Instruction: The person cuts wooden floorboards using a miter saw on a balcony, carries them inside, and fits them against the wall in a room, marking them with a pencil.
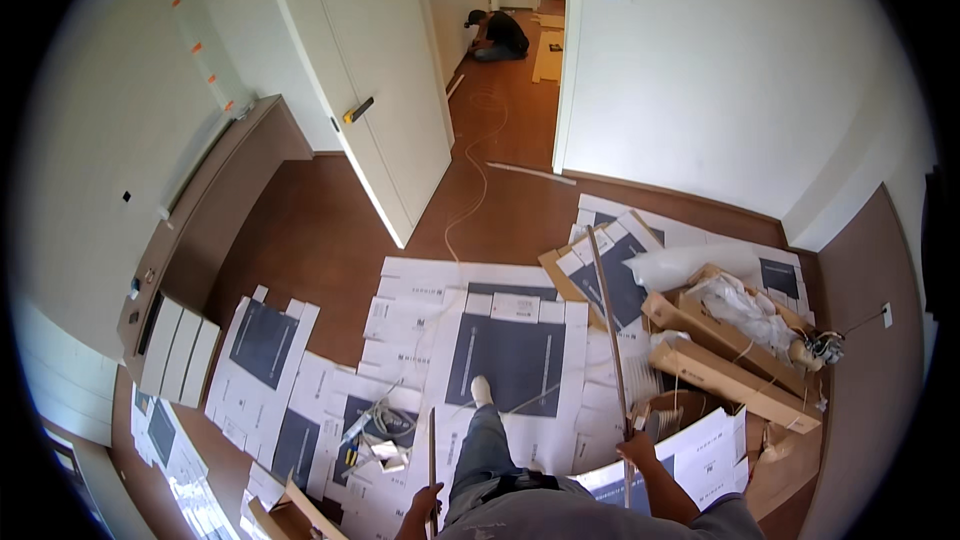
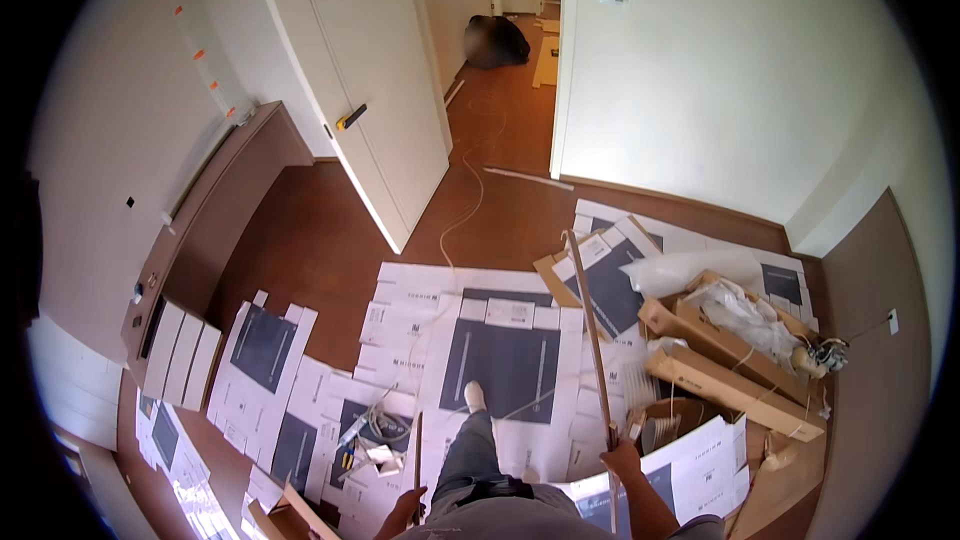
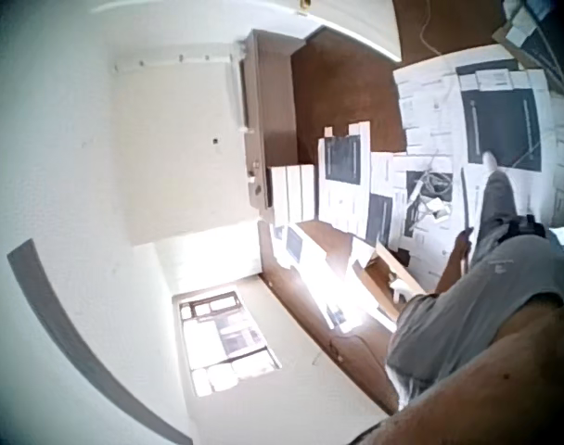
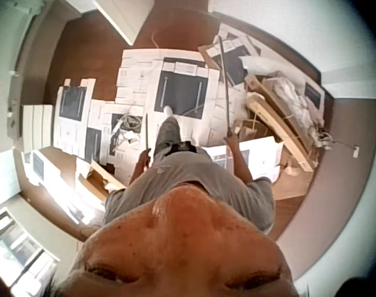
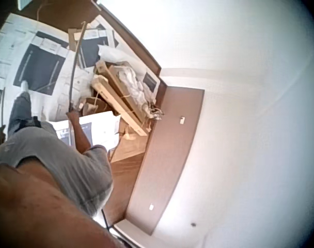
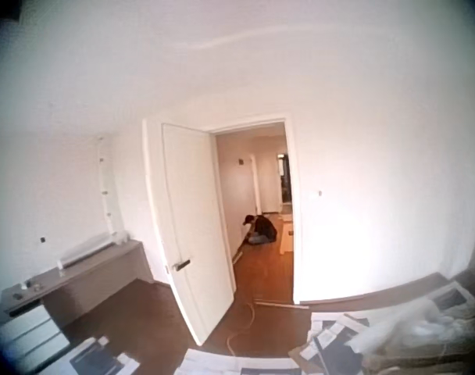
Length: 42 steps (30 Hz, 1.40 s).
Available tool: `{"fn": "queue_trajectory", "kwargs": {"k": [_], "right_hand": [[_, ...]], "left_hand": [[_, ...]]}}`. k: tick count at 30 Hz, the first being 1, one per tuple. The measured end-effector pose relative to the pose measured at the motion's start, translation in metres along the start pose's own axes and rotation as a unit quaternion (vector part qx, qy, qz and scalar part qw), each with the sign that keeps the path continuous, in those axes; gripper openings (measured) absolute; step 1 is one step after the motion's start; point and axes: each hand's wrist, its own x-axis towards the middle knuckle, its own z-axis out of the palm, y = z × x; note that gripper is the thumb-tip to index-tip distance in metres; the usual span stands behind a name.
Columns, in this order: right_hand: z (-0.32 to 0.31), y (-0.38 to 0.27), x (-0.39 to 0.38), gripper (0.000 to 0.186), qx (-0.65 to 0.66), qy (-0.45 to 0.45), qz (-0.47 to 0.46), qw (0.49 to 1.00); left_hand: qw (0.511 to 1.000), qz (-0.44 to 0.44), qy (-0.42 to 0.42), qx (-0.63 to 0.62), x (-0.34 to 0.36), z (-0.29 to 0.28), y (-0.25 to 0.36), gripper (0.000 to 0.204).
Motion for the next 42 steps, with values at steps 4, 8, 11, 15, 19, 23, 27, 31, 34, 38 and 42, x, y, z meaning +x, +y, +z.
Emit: {"fn": "queue_trajectory", "kwargs": {"k": [4,8,11,15,19,23,27,31,34,38,42], "right_hand": [[-0.018,-0.053,0.087,0.04,0.076,0.039,-0.019,0.996],[-0.075,-0.169,0.102,0.043,0.0,0.062,0.004,0.998],[-0.099,-0.233,0.159,0.043,-0.014,0.088,-0.004,0.996],[-0.152,-0.335,0.217,0.042,-0.006,0.08,-0.004,0.997],[-0.179,-0.398,0.305,0.043,-0.02,0.045,-0.016,0.999],[-0.209,-0.448,0.419,0.037,-0.005,0.017,-0.038,0.999],[-0.24,-0.477,0.527,0.044,-0.02,0.001,-0.049,0.999],[-0.315,-0.562,0.586,0.045,-0.009,-0.015,-0.1,0.995],[-0.36,-0.624,0.63,0.043,-0.036,0.012,-0.116,0.993],[-0.407,-0.698,0.68,0.039,-0.024,0.046,-0.167,0.985],[-0.446,-0.775,0.718,0.034,-0.002,0.054,-0.188,0.981]], "left_hand": [[0.99,0.01,-0.035,0.139,0.081,-0.005,0.089,0.051],[0.987,-0.05,-0.016,0.152,0.146,0.002,0.213,0.05],[0.988,0.002,-0.029,0.154,0.162,0.01,0.345,0.049],[0.973,0.067,-0.011,0.221,0.183,0.029,0.514,0.053],[0.982,0.093,-0.005,0.162,0.195,0.047,0.64,0.048],[0.99,0.101,-0.002,0.094,0.194,0.095,0.726,0.047],[0.988,0.033,0.009,0.151,0.212,0.142,0.747,0.054],[0.99,-0.017,0.004,0.142,0.2,0.186,0.776,0.057],[0.99,-0.046,0.008,0.136,0.185,0.222,0.827,0.058],[0.993,-0.031,0.014,0.116,0.194,0.245,0.894,0.059],[0.998,-0.033,0.02,0.055,0.216,0.256,0.968,0.058]]}}
